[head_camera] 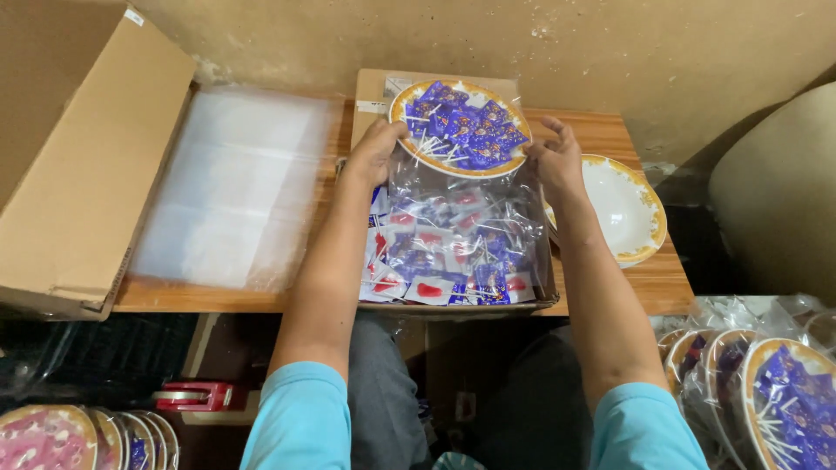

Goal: Arranging individually wrapped lollipops from a box onto a decorative plate in a circular pattern.

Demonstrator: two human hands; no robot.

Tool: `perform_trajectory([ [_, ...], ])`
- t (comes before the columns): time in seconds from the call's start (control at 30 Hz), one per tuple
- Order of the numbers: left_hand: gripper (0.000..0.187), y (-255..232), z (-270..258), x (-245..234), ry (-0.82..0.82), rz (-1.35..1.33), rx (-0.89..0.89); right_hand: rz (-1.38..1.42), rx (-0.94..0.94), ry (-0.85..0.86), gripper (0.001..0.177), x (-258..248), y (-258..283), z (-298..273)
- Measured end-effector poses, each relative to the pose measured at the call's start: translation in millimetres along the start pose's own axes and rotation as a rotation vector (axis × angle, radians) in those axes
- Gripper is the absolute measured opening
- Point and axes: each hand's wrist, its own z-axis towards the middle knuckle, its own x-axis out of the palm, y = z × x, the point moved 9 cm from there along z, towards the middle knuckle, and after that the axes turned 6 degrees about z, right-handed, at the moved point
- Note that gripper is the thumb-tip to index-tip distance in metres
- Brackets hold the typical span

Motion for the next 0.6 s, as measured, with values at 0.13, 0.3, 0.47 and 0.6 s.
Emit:
perform_trajectory([
  [0.13, 0.034, 14.7, -4.4, -4.1, 0.009, -0.074, 0.02, -0.018, 0.02, -0.032, 0.053, -13.9, 38.0, -26.8],
  [0.3, 0.046, -26.4, -64.2, 8.2, -0.181, -0.006, 0.117, 0.137, 0.046, 0.065, 0.029, 15.6, 127.1, -133.9],
  [0.47, 0.056, -42.6, -65.2, 25.7, -0.205, 0.004, 0.129, 0.358, 0.493, 0.369, 0.037, 67.3, 64.1, -181.0],
  [0.6, 0.067, -58.1, -77.6, 48.6, 0.012, -0.175, 0.168, 0.635, 0.65, 0.479, 0.041, 95.2, 39.5, -170.9],
])
